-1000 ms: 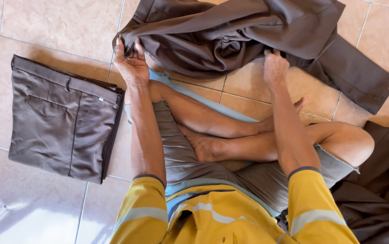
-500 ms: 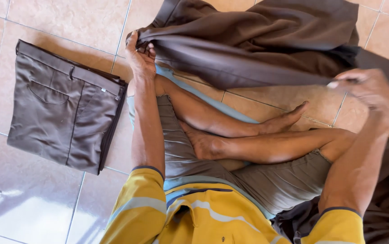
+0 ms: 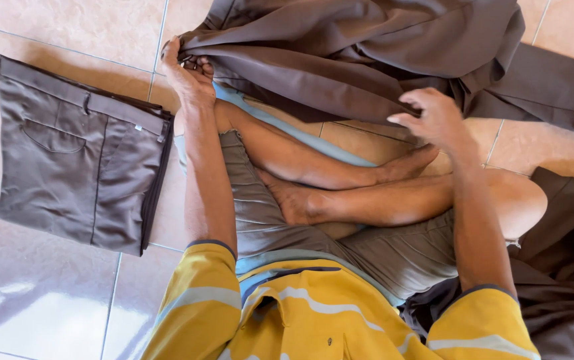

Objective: The person sits cross-legged on a tiled floor and folds brown trousers by hand. They unfold each pair, align the legs, fold the garment in half lengthwise, then fold it into a compact rectangle and place it on a growing stack to the left.

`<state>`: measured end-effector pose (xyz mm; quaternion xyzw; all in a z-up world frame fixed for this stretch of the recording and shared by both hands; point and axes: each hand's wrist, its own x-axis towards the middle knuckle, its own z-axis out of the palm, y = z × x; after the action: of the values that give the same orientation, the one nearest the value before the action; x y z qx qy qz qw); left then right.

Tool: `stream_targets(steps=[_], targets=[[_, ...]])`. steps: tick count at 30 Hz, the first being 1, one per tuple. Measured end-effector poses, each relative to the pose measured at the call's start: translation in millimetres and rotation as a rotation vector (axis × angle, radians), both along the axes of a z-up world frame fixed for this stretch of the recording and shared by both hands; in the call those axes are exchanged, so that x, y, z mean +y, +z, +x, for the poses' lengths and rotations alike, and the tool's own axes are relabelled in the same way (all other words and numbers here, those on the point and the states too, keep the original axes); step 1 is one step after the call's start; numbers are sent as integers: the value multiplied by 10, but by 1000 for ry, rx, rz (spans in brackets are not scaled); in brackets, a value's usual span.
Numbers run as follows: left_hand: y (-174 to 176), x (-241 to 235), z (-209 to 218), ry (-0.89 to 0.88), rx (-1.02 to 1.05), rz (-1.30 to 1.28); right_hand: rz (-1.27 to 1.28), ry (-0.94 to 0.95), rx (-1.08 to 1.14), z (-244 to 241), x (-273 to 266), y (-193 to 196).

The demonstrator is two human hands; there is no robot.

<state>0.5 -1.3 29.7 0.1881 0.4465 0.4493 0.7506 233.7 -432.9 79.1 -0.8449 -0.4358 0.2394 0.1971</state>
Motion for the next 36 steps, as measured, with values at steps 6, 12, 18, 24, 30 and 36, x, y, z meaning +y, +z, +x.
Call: stream_targets(steps=[6,12,18,24,30,36], targets=[[202,-91,-13,-14,65,9,191,175,-445,-106,279,-848],[250,-106,2,-26,101,47,43,80,-298,-215,328,-949],[140,-39,4,70,20,-18,298,170,-422,-43,294,-621],[138,-30,-28,271,81,-61,441,158,-176,-308,217,5],[130,-48,-35,274,57,-48,-23,193,329,-91,482,-174],[138,-45,-1,287,20,-51,-24,-183,-359,725,654,-681]])
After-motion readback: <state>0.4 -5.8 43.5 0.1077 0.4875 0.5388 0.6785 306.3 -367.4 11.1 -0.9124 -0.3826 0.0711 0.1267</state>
